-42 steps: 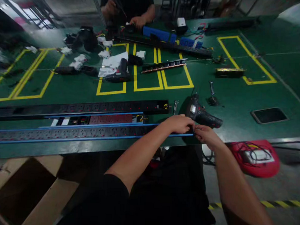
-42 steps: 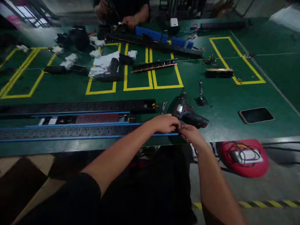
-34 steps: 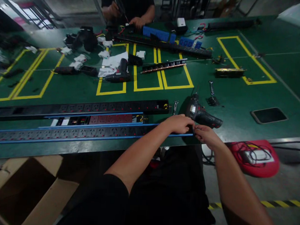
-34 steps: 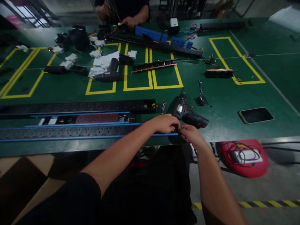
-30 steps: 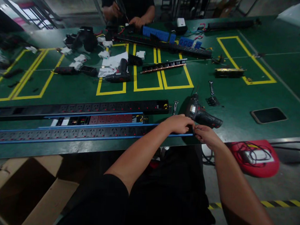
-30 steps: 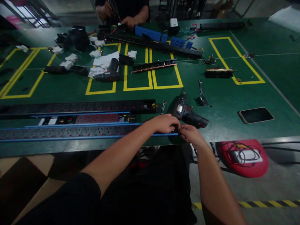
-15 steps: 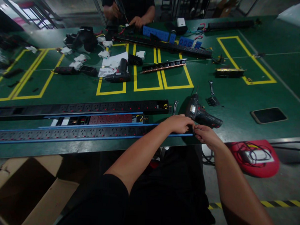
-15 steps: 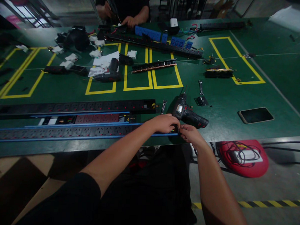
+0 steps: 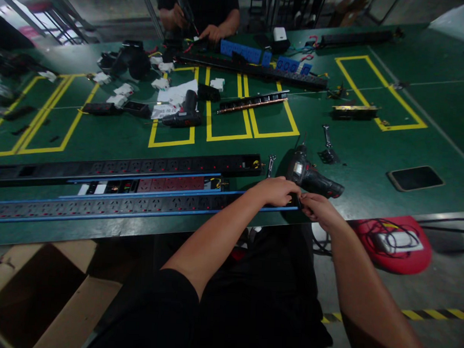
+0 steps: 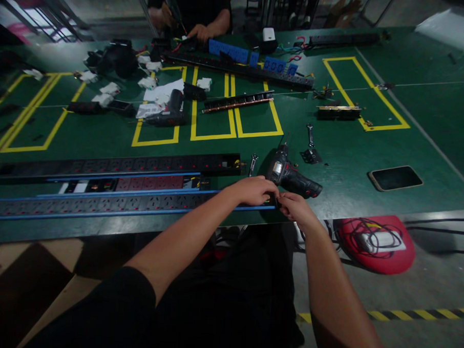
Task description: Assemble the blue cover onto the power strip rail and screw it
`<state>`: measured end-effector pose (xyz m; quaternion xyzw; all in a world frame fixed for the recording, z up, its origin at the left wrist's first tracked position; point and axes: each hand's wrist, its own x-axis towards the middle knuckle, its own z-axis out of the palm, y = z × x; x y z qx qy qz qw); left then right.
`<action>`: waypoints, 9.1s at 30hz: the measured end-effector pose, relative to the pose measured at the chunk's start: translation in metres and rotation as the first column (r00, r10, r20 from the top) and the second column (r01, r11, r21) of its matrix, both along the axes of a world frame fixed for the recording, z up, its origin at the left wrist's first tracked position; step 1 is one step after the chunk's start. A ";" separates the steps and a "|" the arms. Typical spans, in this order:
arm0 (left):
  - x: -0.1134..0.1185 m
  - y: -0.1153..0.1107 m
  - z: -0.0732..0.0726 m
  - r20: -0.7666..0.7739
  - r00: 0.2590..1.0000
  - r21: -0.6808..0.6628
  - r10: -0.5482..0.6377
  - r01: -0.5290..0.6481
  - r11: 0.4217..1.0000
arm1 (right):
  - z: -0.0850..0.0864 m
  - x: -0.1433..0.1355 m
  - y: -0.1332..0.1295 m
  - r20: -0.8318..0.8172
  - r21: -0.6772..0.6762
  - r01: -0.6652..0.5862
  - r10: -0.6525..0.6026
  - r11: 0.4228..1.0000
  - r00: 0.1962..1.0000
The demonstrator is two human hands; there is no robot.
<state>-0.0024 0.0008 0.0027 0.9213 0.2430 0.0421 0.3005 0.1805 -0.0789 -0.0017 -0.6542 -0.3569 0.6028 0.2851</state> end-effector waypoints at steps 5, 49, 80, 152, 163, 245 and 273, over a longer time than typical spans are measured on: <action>0.000 0.000 -0.001 -0.017 1.000 0.005 -0.008 0.008 1.000 | 0.000 -0.001 -0.002 0.000 0.026 0.067 -0.067 0.997 0.998; -0.001 0.002 0.000 0.005 1.000 0.006 -0.019 0.019 1.000 | 0.024 0.033 0.033 0.893 0.287 -0.224 -0.175 0.931 0.415; 0.000 0.002 -0.001 0.002 1.000 0.005 -0.004 0.004 1.000 | 0.031 0.037 0.086 0.950 0.075 -0.210 -0.006 0.975 0.311; -0.001 0.003 -0.004 0.029 1.000 0.007 -0.013 0.013 1.000 | 0.041 0.041 0.087 0.931 0.158 -0.186 -0.084 0.970 0.354; -0.001 0.003 -0.004 0.024 1.000 -0.001 -0.004 0.004 1.000 | 0.044 0.028 0.070 0.923 0.153 -0.165 -0.081 0.974 0.376; 0.001 0.000 0.002 0.028 0.999 0.032 0.015 -0.016 0.999 | -0.001 0.002 -0.011 0.915 0.073 -0.376 0.088 0.924 0.395; 0.001 0.000 0.002 0.011 1.000 0.050 0.014 -0.015 0.999 | -0.011 0.003 -0.010 0.254 0.258 0.132 -0.199 0.957 0.947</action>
